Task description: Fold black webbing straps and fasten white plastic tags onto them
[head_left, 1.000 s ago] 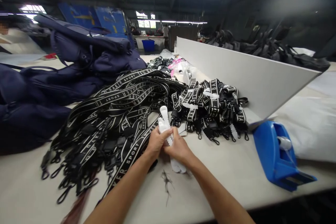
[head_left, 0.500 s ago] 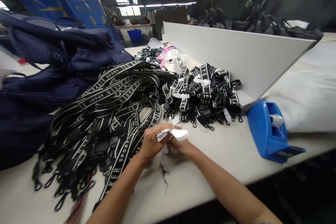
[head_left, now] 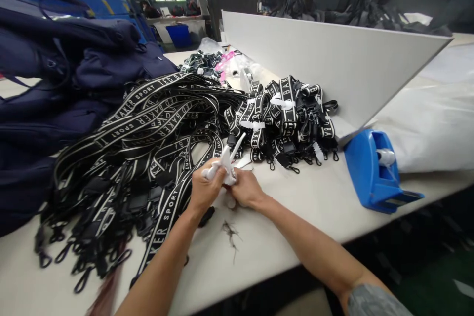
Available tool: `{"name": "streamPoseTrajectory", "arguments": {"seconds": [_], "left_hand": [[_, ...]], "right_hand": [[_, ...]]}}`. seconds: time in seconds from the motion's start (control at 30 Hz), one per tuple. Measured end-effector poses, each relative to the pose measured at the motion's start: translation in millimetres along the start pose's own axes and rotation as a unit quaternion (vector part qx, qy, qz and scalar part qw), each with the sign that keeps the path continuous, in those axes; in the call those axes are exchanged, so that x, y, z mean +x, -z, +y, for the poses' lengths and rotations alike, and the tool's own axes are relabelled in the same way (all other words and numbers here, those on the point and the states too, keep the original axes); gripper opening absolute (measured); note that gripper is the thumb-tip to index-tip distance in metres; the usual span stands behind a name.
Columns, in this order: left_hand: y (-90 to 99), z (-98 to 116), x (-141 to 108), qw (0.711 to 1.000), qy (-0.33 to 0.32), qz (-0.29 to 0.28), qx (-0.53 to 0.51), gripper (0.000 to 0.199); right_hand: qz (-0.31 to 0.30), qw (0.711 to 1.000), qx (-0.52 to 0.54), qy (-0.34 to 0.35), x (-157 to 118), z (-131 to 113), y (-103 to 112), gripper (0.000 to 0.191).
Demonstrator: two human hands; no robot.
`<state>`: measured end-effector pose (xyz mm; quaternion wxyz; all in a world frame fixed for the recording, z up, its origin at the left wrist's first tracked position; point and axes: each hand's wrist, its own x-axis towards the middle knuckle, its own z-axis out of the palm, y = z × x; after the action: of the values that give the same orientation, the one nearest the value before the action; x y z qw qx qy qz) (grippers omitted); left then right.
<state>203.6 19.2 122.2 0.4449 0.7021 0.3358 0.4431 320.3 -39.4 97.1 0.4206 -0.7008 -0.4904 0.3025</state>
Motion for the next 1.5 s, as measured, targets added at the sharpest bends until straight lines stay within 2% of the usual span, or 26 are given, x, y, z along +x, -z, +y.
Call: {"name": "streamPoseTrajectory", "arguments": {"seconds": [0.07,0.17,0.27,0.33,0.47,0.57,0.63,0.7,0.77,0.83,0.9,0.97,1.03,1.13,1.2,1.4,1.5], "left_hand": [[3.5,-5.5,10.1,0.993,0.098,0.044,-0.058,0.011],[3.5,-15.1,17.7,0.983,0.136,0.067,-0.108,0.018],[0.6,-22.3,20.4,0.964,0.193,0.057,-0.171,0.026],[-0.4,-24.5,22.2,0.944,0.243,0.022,-0.221,0.029],[0.3,-26.8,25.9,0.888,0.341,-0.059,-0.304,0.032],[-0.7,-30.5,26.0,0.857,0.382,-0.075,-0.337,0.033],[-2.5,-33.6,24.3,0.851,0.383,-0.066,-0.353,0.029],[-4.2,-36.0,21.9,0.854,0.362,-0.038,-0.371,0.024],[-3.9,-37.0,19.5,0.864,0.325,0.001,-0.385,0.021],[-0.6,-36.6,17.7,0.876,0.281,0.037,-0.390,0.022],[5.7,-35.3,16.8,0.887,0.244,0.065,-0.387,0.026],[13.6,-33.9,16.8,0.895,0.220,0.090,-0.376,0.028],[20.8,-33.1,17.8,0.903,0.203,0.118,-0.361,0.027],[26.2,-32.9,20.1,0.912,0.184,0.149,-0.335,0.024],[25.6,-33.8,21.7,0.917,0.178,0.154,-0.322,0.023],[16.6,-39.7,22.4,0.931,0.169,0.170,-0.275,0.033],[12.6,-40.2,19.5,0.942,0.164,0.173,-0.236,0.034]], "right_hand": [[-0.030,0.991,-0.125,0.041,-2.1,-5.1,0.6,0.024],[-0.032,0.977,-0.199,0.068,-5.1,-7.5,-0.4,0.027],[-0.026,0.969,-0.230,0.085,-7.2,-7.0,-3.5,0.030],[-0.038,0.963,-0.243,0.107,-8.3,-7.1,-5.5,0.028],[-0.077,0.961,-0.227,0.135,-8.2,-7.4,-6.3,0.018],[-0.103,0.986,-0.086,0.094,-5.2,-4.3,-3.6,0.013],[-0.130,0.986,0.092,0.051,-2.4,-1.4,-0.3,0.019],[-0.138,0.960,0.243,-0.004,1.1,0.3,4.3,0.030],[-0.122,0.942,0.306,-0.062,5.5,0.4,10.2,0.036],[-0.103,0.940,0.309,-0.104,10.2,-0.3,17.1,0.035],[-0.098,0.941,0.303,-0.119,14.2,-0.3,25.0,0.033],[-0.095,0.948,0.284,-0.104,16.9,1.7,33.6,0.038],[-0.066,0.964,0.244,-0.085,18.3,5.8,41.8,0.041],[-0.013,0.981,0.182,-0.067,20.2,13.3,49.6,0.024],[-0.003,0.984,0.170,-0.055,21.7,16.7,50.1,0.011],[0.014,0.987,0.150,-0.049,20.9,15.5,40.9,0.037],[0.021,0.994,0.102,-0.046,18.4,14.3,41.3,0.049]]}}
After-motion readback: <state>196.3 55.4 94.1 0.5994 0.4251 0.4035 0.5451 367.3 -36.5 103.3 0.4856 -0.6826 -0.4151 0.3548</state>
